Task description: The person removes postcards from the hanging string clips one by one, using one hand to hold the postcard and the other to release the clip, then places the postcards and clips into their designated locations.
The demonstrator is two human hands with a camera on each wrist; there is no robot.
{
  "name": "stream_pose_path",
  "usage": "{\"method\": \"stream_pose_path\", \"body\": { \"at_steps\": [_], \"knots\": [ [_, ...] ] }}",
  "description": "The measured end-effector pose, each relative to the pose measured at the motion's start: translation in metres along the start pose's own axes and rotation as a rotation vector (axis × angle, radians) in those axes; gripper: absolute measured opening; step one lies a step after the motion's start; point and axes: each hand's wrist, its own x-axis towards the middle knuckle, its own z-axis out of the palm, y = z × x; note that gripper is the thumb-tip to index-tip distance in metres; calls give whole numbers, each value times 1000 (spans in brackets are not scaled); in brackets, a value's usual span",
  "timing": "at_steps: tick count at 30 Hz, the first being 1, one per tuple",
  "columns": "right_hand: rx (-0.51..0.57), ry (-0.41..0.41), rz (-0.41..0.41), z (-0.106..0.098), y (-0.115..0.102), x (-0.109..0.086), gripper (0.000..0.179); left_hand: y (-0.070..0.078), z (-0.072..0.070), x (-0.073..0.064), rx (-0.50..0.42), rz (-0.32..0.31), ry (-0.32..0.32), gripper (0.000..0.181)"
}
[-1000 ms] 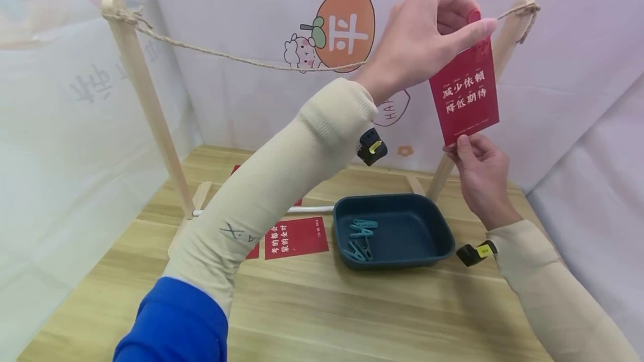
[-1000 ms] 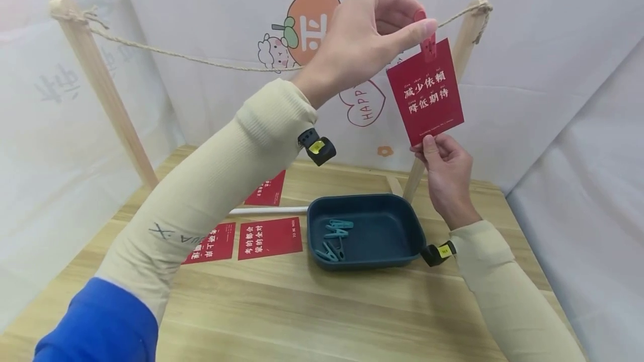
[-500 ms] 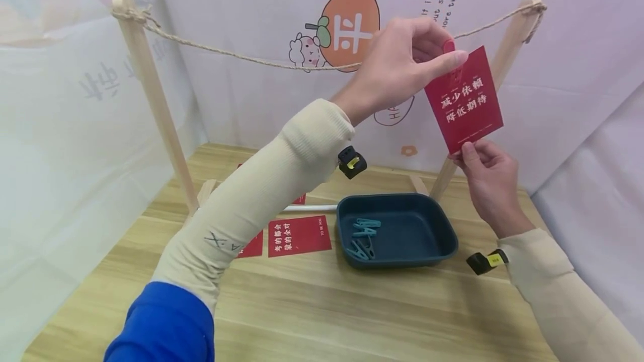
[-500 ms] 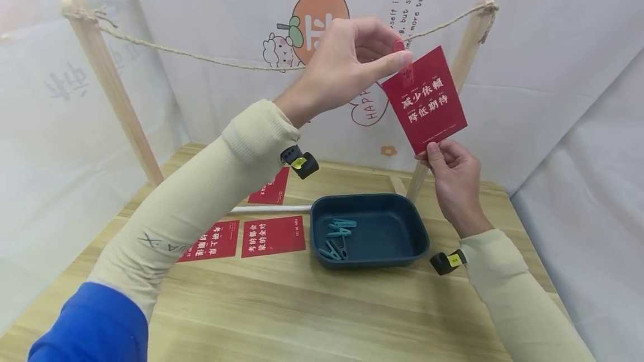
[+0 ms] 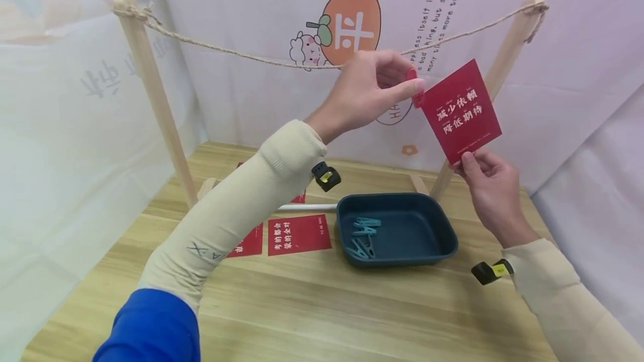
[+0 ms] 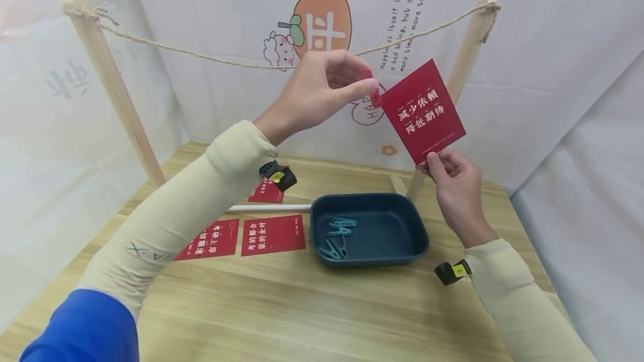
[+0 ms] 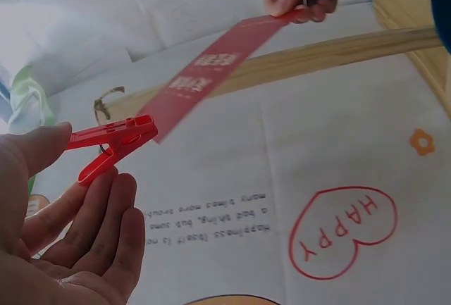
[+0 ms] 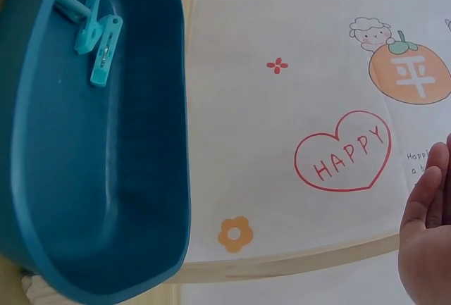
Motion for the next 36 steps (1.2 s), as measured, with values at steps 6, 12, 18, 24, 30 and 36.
{"method": "stream_pose_path", "body": {
  "at_steps": [6, 12, 18, 24, 30, 36],
  "knots": [
    [-3, -3, 23, -4, 0, -5, 17, -26, -1, -13, -10, -11, -9, 28],
    [-62, -20, 15, -5, 2, -12, 16, -50, -2, -31, -38, -29, -35, 28],
    [-137, -35, 26, -8, 3, -21, 17, -75, 3, -48, -38, -74, -76, 25],
    [-182, -62, 30, -15, 6, -29, 17, -96, 17, -59, -30, -122, -126, 26],
    [-324, -113, 44, -17, 8, -39, 13, -115, 33, -74, -15, -180, -228, 29],
    [-481, -155, 36, -15, 13, -50, 13, -135, 51, -89, 104, -207, -314, 38]
  ]
}}
